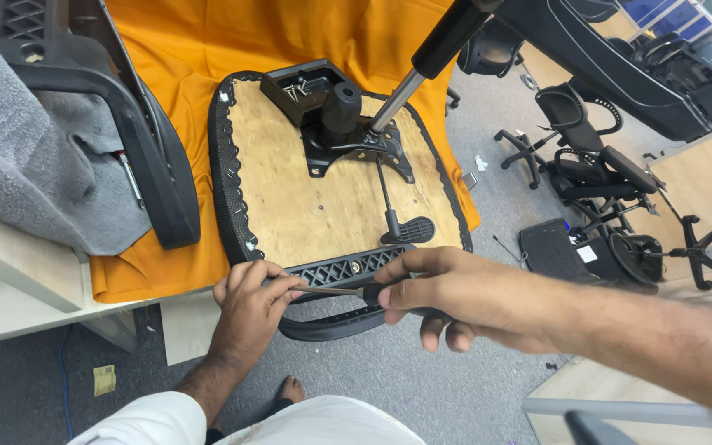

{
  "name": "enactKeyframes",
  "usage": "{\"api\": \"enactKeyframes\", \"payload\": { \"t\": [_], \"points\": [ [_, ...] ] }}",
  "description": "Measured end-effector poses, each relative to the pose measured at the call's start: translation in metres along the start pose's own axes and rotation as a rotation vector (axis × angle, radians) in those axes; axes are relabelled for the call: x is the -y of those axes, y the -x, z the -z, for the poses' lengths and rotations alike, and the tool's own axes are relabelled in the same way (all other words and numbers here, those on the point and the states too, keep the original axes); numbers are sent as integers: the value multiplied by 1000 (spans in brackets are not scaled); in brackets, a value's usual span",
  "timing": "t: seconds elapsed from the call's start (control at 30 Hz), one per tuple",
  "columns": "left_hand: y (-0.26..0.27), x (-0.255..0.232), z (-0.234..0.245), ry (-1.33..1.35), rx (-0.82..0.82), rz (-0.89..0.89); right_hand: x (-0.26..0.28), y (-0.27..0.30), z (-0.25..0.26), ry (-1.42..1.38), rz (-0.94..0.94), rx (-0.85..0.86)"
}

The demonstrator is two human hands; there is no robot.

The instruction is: The person uses a screwdriver to tighten screws on a black plastic chair armrest attached to a wooden base. The person holds the armrest steady with one hand while turning the screwdriver with the other to secure the fasteners.

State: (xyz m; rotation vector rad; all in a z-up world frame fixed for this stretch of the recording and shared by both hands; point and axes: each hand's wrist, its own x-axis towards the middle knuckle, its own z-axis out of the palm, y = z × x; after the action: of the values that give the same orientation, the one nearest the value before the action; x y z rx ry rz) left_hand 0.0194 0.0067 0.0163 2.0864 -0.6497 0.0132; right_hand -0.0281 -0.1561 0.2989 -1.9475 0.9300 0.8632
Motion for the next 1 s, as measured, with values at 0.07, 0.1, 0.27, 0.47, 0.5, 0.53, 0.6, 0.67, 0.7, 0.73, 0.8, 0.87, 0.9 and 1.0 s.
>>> {"api": "enactKeyframes", "payload": {
  "t": [0.07, 0.1, 0.27, 0.47, 0.5, 0.53, 0.6, 0.67, 0.7, 0.73, 0.8, 0.87, 0.9, 1.0],
  "points": [
    [0, 0, -3, -22, 5, 11, 4, 7, 5, 398, 109, -7],
    [0, 0, -3, -34, 6, 18, 4, 8, 6, 598, 166, -11],
    [0, 3, -3, -17, -11, -11, -17, -7, 7, 1505, 847, -87],
    [0, 2, -1, -14, 2, 9, -22, -32, 23, 226, 393, 21],
    [0, 1, -2, -26, -1, -2, -20, -33, 27, -149, 94, 66],
    [0, 1, -2, -26, -1, 1, -18, -31, 30, -143, 79, 88],
    [1, -1, -2, -26, -2, 13, -16, -23, 32, -130, 46, 137],
    [2, -2, -2, -30, 8, 23, -17, -13, 27, 543, 787, -5],
    [1, -2, -1, -33, 9, 28, -17, -8, 25, 886, 1154, -91],
    [0, -2, -1, -33, 5, 17, -18, -5, 23, 1111, 1080, -99],
    [0, -2, 0, -34, -6, -2, -23, -4, 16, 1550, 898, -117],
    [-1, 0, 2, -9, 4, 0, -24, -10, 13, 1424, 800, -108],
    [2, 1, 1, 8, 5, 7, -23, -14, 12, 1370, 750, -95],
    [0, -1, 1, -19, 15, 28, -24, -23, 11, 729, 928, -94]
  ]
}}
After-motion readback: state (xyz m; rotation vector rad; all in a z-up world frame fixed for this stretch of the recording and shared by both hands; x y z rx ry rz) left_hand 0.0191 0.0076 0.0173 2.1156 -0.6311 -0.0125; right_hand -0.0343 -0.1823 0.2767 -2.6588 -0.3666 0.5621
